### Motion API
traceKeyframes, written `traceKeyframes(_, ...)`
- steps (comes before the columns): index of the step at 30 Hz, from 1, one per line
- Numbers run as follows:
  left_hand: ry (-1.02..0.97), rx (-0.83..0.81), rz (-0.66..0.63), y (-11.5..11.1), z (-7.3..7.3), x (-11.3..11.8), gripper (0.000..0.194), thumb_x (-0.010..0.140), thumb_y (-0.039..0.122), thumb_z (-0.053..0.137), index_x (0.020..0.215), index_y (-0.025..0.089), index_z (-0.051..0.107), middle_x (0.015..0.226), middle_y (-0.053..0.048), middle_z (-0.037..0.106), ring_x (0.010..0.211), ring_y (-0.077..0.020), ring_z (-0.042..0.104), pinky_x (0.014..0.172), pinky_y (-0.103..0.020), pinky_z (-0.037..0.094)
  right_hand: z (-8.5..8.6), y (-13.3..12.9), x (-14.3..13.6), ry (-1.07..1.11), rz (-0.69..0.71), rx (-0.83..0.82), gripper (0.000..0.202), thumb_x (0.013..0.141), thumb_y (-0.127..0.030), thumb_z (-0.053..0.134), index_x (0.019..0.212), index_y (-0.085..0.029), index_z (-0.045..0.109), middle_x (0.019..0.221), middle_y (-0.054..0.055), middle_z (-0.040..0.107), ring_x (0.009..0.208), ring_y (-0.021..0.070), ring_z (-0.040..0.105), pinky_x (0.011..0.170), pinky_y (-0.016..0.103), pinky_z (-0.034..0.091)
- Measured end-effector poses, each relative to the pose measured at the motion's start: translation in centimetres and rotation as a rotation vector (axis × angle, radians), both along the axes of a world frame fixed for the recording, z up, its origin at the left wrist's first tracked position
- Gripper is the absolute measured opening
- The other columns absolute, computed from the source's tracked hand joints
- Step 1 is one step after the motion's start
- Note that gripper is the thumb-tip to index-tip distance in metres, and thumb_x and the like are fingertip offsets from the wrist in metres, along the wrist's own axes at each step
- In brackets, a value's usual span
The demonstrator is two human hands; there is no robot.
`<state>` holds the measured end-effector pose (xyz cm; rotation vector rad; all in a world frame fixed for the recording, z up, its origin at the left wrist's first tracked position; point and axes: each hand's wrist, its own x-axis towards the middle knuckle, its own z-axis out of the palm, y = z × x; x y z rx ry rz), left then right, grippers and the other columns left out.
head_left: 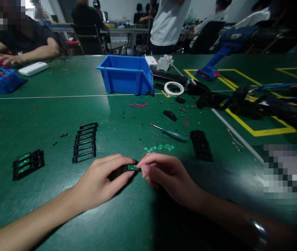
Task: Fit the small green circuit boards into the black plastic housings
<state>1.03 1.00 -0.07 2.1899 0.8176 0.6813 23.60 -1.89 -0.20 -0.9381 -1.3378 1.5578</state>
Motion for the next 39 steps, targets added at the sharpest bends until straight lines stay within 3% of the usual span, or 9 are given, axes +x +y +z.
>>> traceKeyframes(7,0.032,-0.008,0.09,-0.2,0.0,-0.1,0.021,0.097,0.023,0.064,0.117,0.024,0.063,0.099,-0.001,0.072,0.079,-0.0128,0.066,0.071,-0.024,0.049,0.2,0.1,-0.3,-0.061,-0.058,-0.023,0.014,0.094,-0.029,0.066,0.093,-0.015,0.065,0.059,-0.005,0.056,0.05,0.0076,0.049,0.049,0.021,0.038)
traceKeyframes(20,0.047,0.017,0.122,-0.4,0.0,0.1,0.013,0.095,0.024,0.064,0.108,0.021,0.061,0.079,0.003,0.067,0.062,-0.0094,0.06,0.058,-0.019,0.045,0.2,-0.1,-0.6,-0.086,-0.046,-0.043,0.012,0.092,-0.027,0.068,0.093,-0.016,0.064,0.061,-0.006,0.055,0.051,0.0075,0.051,0.049,0.02,0.042)
traceKeyframes(24,0.072,0.065,0.161,-0.7,-0.2,-0.1,0.012,0.094,0.027,0.066,0.099,0.021,0.057,0.071,0.005,0.059,0.055,-0.0085,0.051,0.052,-0.019,0.038,0.0,-0.2,-0.8,-0.098,-0.035,-0.024,0.014,0.09,-0.027,0.07,0.096,-0.016,0.064,0.064,-0.005,0.057,0.055,0.0086,0.052,0.052,0.021,0.042)
traceKeyframes(31,0.085,0.122,0.138,-0.9,-0.5,-0.1,0.016,0.095,0.03,0.064,0.094,0.02,0.051,0.074,0.003,0.059,0.057,-0.0096,0.049,0.054,-0.021,0.038,-0.3,-0.5,-1.2,-0.199,-0.036,-0.006,0.019,0.088,-0.029,0.072,0.098,-0.017,0.062,0.065,-0.004,0.059,0.06,0.0121,0.057,0.058,0.026,0.047)
traceKeyframes(39,0.102,0.129,0.025,-0.7,-0.3,0.0,0.022,0.094,0.032,0.066,0.088,0.021,0.048,0.068,0.007,0.045,0.056,-0.0091,0.042,0.053,-0.022,0.031,-0.4,-0.6,-1.3,-0.314,-0.033,0.038,0.023,0.081,-0.025,0.075,0.099,-0.018,0.062,0.074,-0.001,0.063,0.065,0.0121,0.058,0.059,0.024,0.048)
